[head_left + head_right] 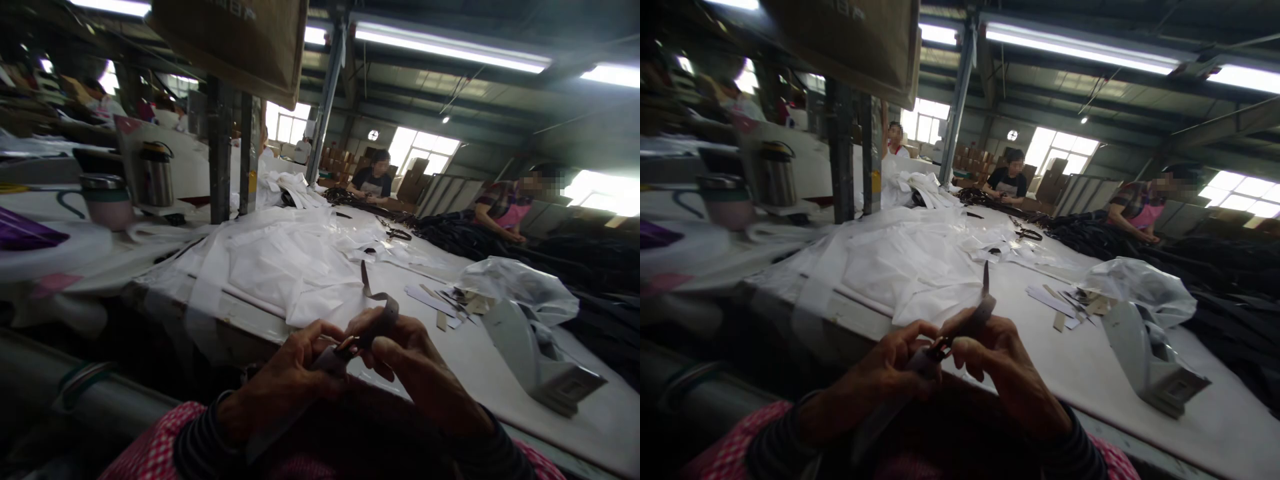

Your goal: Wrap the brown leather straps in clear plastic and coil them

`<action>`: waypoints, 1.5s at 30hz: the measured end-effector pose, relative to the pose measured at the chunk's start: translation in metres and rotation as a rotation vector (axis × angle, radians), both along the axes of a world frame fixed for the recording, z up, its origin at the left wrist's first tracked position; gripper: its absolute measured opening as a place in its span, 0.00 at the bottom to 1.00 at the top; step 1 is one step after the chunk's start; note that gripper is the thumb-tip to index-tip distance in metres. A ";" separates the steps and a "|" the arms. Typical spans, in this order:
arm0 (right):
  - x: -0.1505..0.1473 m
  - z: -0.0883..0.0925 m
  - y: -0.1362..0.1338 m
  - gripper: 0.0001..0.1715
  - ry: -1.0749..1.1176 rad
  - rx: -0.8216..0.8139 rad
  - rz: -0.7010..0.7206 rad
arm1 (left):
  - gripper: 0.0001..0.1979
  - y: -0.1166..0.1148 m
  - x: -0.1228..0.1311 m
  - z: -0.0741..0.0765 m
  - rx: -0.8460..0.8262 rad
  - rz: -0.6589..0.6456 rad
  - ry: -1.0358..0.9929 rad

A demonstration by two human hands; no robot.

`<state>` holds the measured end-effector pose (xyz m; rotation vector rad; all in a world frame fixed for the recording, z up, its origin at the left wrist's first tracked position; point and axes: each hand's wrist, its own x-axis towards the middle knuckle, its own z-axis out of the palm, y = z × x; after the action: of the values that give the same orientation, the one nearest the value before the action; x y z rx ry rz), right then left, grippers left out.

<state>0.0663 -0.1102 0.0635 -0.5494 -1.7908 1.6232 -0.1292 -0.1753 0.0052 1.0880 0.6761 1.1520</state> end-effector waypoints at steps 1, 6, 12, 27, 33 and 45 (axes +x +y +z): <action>0.000 0.001 0.001 0.14 0.012 0.002 -0.037 | 0.22 0.001 0.002 0.000 0.018 0.015 0.026; -0.007 0.008 -0.004 0.10 -0.005 0.055 -0.078 | 0.19 0.004 0.011 0.006 0.079 0.086 0.108; -0.010 0.008 -0.016 0.11 -0.044 0.059 -0.130 | 0.17 0.004 0.023 0.016 0.095 0.140 0.062; -0.012 0.008 0.020 0.13 0.339 -0.160 -0.289 | 0.13 0.002 0.010 0.018 -0.138 0.067 -0.109; -0.011 0.016 0.013 0.13 0.296 -0.063 -0.260 | 0.16 -0.002 0.013 0.011 -0.093 0.140 0.032; -0.046 -0.002 0.006 0.33 0.539 -0.413 -0.098 | 0.24 -0.023 0.027 0.028 -0.072 0.452 0.105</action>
<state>0.0199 -0.1041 0.0611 -0.3240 -1.0313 1.8620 -0.1023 -0.1980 0.0329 0.9639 1.0753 1.4466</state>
